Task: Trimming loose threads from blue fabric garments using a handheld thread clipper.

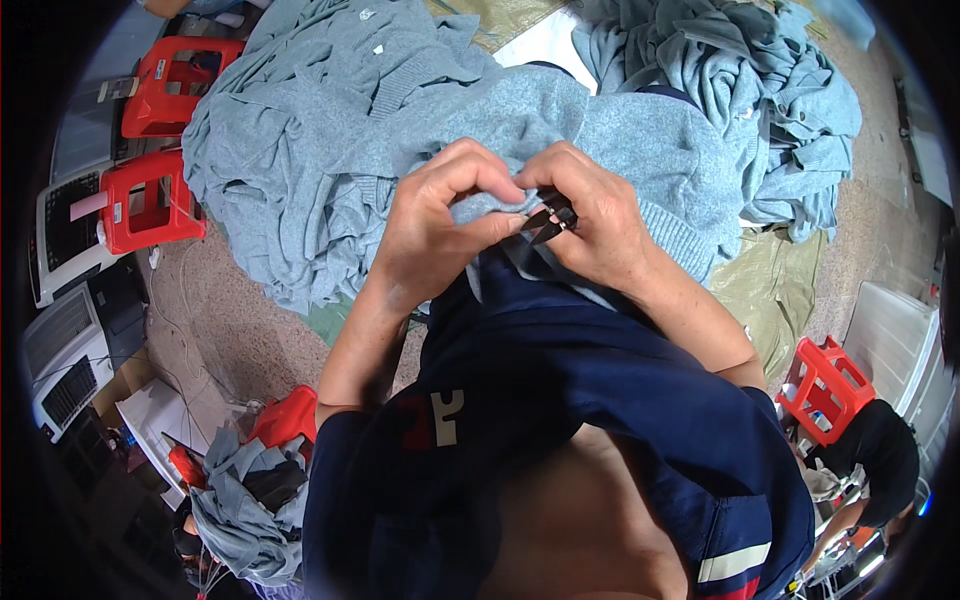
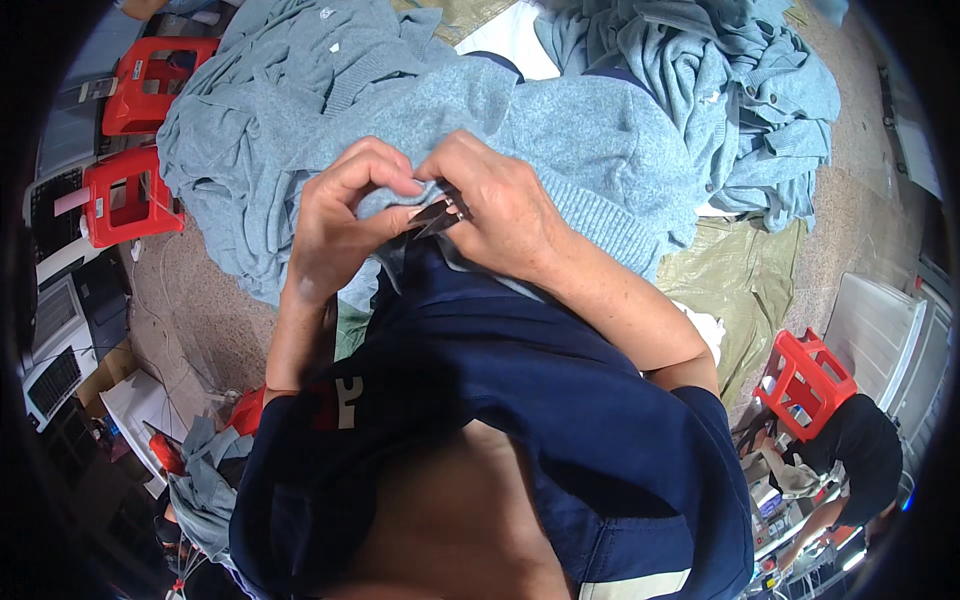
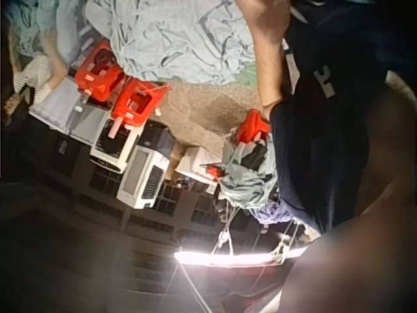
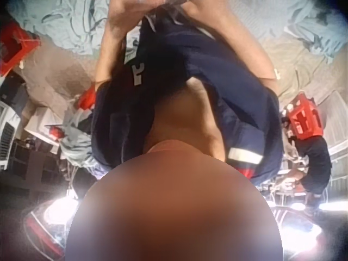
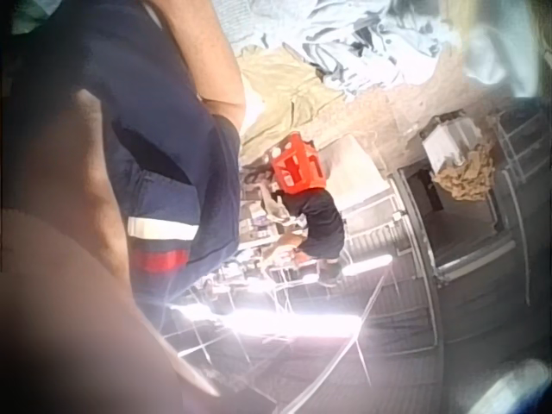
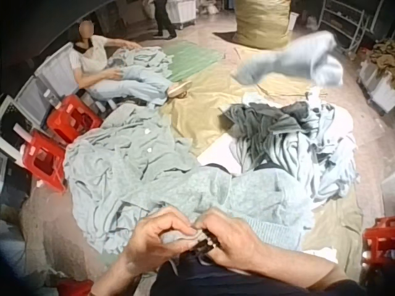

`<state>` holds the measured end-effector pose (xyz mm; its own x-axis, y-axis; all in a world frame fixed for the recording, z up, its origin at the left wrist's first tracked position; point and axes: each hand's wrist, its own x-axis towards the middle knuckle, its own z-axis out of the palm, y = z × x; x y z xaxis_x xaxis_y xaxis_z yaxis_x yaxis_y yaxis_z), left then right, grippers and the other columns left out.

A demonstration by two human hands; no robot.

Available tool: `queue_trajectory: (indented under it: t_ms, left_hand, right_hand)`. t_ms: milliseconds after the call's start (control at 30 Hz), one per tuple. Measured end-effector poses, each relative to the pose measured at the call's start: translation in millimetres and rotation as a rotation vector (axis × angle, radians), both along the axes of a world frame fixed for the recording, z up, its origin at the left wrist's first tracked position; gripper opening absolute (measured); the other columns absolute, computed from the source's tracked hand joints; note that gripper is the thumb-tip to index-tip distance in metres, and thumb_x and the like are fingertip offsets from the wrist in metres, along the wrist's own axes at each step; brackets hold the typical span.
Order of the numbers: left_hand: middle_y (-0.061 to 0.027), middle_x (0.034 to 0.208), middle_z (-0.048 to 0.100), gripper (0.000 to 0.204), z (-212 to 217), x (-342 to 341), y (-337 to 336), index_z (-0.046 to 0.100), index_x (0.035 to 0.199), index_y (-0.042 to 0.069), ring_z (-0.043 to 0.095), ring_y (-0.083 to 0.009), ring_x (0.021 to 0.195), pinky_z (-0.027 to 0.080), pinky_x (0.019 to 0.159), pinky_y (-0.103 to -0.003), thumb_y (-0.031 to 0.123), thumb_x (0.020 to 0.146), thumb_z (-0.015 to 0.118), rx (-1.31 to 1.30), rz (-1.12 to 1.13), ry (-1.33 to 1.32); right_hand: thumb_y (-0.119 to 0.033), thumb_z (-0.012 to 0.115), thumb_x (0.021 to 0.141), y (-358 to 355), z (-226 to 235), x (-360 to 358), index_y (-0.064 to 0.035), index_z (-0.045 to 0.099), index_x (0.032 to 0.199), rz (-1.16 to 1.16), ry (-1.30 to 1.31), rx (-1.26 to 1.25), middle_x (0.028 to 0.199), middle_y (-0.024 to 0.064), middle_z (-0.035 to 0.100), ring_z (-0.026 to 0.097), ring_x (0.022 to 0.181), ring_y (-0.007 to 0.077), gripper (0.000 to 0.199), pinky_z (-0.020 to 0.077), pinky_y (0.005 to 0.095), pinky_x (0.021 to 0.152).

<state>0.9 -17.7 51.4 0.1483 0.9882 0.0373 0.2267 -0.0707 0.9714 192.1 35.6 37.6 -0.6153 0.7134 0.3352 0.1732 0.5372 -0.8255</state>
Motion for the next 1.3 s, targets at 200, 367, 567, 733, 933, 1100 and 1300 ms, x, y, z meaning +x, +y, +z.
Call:
queue_trajectory:
  t_ms: [200,367,567,733,933,1100,1300]
  left_hand:
    - [-0.0072,0.086,0.066,0.027,6.2,1.9,-1.7,0.065,0.087,-0.001,0.063,-0.0165,0.078,0.051,0.072,-0.027,0.009,0.071,0.083,-0.048,0.047,0.191]
    - [-0.0095,0.076,0.063,0.028,9.4,1.2,2.4,0.062,0.084,-0.001,0.060,-0.0229,0.066,0.047,0.060,-0.030,0.011,0.071,0.083,0.141,-0.021,0.359]
    - [-0.0107,0.069,0.056,0.028,-2.4,11.6,-2.0,0.057,0.079,-0.001,0.055,-0.0263,0.059,0.042,0.053,-0.033,0.009,0.071,0.082,0.240,0.011,0.370]
    - [-0.0111,0.067,0.054,0.026,-0.5,12.4,0.0,0.057,0.078,0.000,0.054,-0.0279,0.059,0.042,0.052,-0.033,0.007,0.072,0.080,0.225,-0.018,0.282]
    - [-0.0105,0.062,0.046,0.026,2.3,8.3,1.4,0.053,0.074,0.002,0.051,-0.0279,0.055,0.041,0.050,-0.035,0.013,0.078,0.076,0.289,-0.128,0.500]
    - [-0.0084,0.065,0.049,0.017,-13.5,17.7,-2.3,0.057,0.077,0.005,0.049,-0.0282,0.054,0.041,0.051,-0.037,0.010,0.076,0.073,0.646,0.051,0.488]
    - [-0.0085,0.088,0.061,0.022,-33.9,-3.5,3.6,0.064,0.093,0.007,0.058,-0.0275,0.089,0.047,0.076,-0.037,0.002,0.072,0.068,0.549,0.191,0.895]
  right_hand:
    - [-0.005,0.072,0.072,0.9,-10.3,0.8,-0.0021,0.055,0.082,-0.011,0.093,0.149,0.079,0.0091,0.058,0.060,0.065,0.0262,0.019,0.0473,0.0340,0.053]
    - [-0.004,0.073,0.070,2.0,-9.0,2.0,-0.0026,0.054,0.079,-0.034,0.103,0.128,0.077,0.0089,0.059,0.060,0.064,0.0255,0.021,0.0470,0.0335,0.052]
    - [-0.005,0.072,0.067,2.8,-10.4,4.1,-0.0036,0.050,0.075,-0.093,0.117,0.147,0.076,0.0083,0.058,0.059,0.061,0.0238,0.023,0.0461,0.0320,0.051]
    - [-0.009,0.070,0.070,-1.0,-15.5,7.7,-0.0048,0.049,0.073,-0.090,0.094,0.323,0.076,0.0085,0.057,0.058,0.057,0.0232,0.021,0.0446,0.0320,0.048]
    - [-0.008,0.069,0.072,-1.3,-15.6,7.6,-0.0048,0.049,0.072,-0.100,0.134,0.305,0.075,0.0085,0.057,0.058,0.057,0.0224,0.021,0.0448,0.0319,0.047]
    - [-0.004,0.068,0.072,-2.2,-12.2,7.2,-0.0045,0.049,0.072,-0.092,0.131,0.384,0.075,0.0089,0.058,0.059,0.057,0.0219,0.019,0.0457,0.0312,0.047]
    - [-0.006,0.068,0.078,11.0,-21.7,27.0,-0.0061,0.059,0.086,-0.077,-0.290,0.100,0.089,0.0090,0.059,0.061,0.068,0.0258,0.012,0.0515,0.0351,0.058]
